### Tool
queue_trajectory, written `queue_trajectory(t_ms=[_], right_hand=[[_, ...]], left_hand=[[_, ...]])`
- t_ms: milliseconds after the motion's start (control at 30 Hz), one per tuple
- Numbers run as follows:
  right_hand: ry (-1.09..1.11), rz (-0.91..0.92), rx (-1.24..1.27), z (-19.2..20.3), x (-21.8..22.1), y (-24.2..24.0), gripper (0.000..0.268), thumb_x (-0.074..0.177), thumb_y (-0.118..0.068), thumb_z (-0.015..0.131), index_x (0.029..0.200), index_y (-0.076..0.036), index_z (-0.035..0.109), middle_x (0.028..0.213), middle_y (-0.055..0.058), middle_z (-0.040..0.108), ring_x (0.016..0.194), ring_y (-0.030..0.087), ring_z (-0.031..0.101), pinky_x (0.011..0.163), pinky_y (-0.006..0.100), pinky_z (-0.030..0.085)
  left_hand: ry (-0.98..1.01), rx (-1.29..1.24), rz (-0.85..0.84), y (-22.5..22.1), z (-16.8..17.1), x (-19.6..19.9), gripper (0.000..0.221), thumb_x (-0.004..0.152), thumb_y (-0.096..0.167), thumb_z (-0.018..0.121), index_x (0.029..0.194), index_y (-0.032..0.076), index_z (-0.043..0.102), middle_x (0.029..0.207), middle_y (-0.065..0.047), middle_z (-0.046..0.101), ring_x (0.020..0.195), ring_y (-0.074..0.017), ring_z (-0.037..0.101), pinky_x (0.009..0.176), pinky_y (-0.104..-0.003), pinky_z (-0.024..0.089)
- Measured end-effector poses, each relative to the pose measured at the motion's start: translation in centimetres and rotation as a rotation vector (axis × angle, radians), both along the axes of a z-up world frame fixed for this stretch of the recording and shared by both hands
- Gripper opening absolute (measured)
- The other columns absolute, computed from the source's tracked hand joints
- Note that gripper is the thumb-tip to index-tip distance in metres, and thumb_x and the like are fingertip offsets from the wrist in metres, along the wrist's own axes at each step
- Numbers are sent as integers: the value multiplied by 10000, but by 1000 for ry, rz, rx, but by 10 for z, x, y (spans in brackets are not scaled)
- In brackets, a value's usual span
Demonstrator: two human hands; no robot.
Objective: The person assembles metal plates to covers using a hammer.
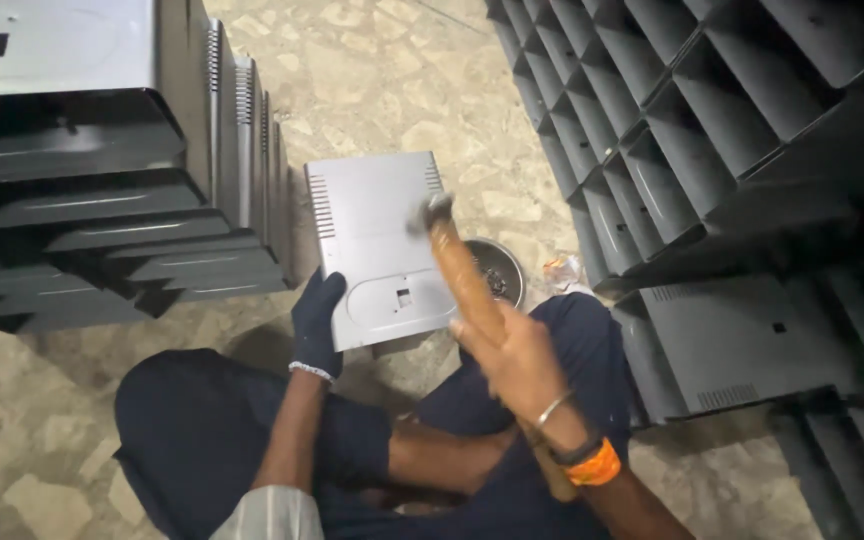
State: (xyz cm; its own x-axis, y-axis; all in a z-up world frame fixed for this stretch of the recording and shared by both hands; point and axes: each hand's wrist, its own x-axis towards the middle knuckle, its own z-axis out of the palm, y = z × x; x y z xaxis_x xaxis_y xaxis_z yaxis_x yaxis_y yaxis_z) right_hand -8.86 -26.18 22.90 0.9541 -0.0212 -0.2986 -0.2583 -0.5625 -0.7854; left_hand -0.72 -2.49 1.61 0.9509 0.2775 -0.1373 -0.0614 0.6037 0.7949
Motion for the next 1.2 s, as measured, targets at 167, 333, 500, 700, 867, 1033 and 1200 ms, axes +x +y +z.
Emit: queue_trajectory(t_ms=[167,333,500,700,867,1033,1200], right_hand=[[-568,-97,212,38,-5,9,300,928,-284,701,987,8,668,635,54,650,502,107,605,454,280,481],[-567,128,-73,-75,3,-17,415,903,-345,732,1099,21,716,704,71,724,666,51,602,544,293,514],[29,18,-45,-48,18,-12,436,865,-421,693,980,-3,743,613,83,641,485,181,610,407,352,474],[-92,-187,19,-103,120,-71,431,848,-389,781,1031,-13,678,669,153,641,512,279,618,449,394,473],[-226,59,-339,-186,190,-139,499,759,-241,758,1234,-105,684,1020,155,768,913,297,741,826,443,561],[-192,5,-600,-173,192,-142,482,835,-271,708,1312,-213,683,1144,171,722,1075,377,668,894,479,531],[-470,-5,-835,-183,161,-106,315,904,-269,681,1199,-174,740,1223,123,725,1179,335,659,1046,439,485]], left_hand=[[-43,-61,-62,3,-5,6,578,936,168,672,1461,-34,540,1314,-92,658,1129,-181,635,986,-326,500],[-28,-45,-75,1,14,-4,569,933,182,659,1451,-27,549,1308,-95,669,1134,-181,646,990,-324,503],[-47,7,-60,9,12,-12,553,951,176,660,1453,-32,559,1303,-95,660,1130,-179,633,987,-320,494],[-38,-16,-49,2,11,-5,558,945,190,658,1444,-39,563,1295,-91,669,1131,-179,636,986,-327,502],[-11,-93,-61,-4,23,-9,555,926,211,641,1426,-17,570,1257,-91,688,1104,-200,668,963,-343,523],[-4,-85,-55,0,-2,-3,508,943,213,652,1390,-24,601,1230,-91,692,1083,-190,667,952,-348,525],[-3,-125,-76,0,-14,0,473,948,214,647,1366,-7,614,1191,-80,697,1054,-187,669,929,-348,534]])
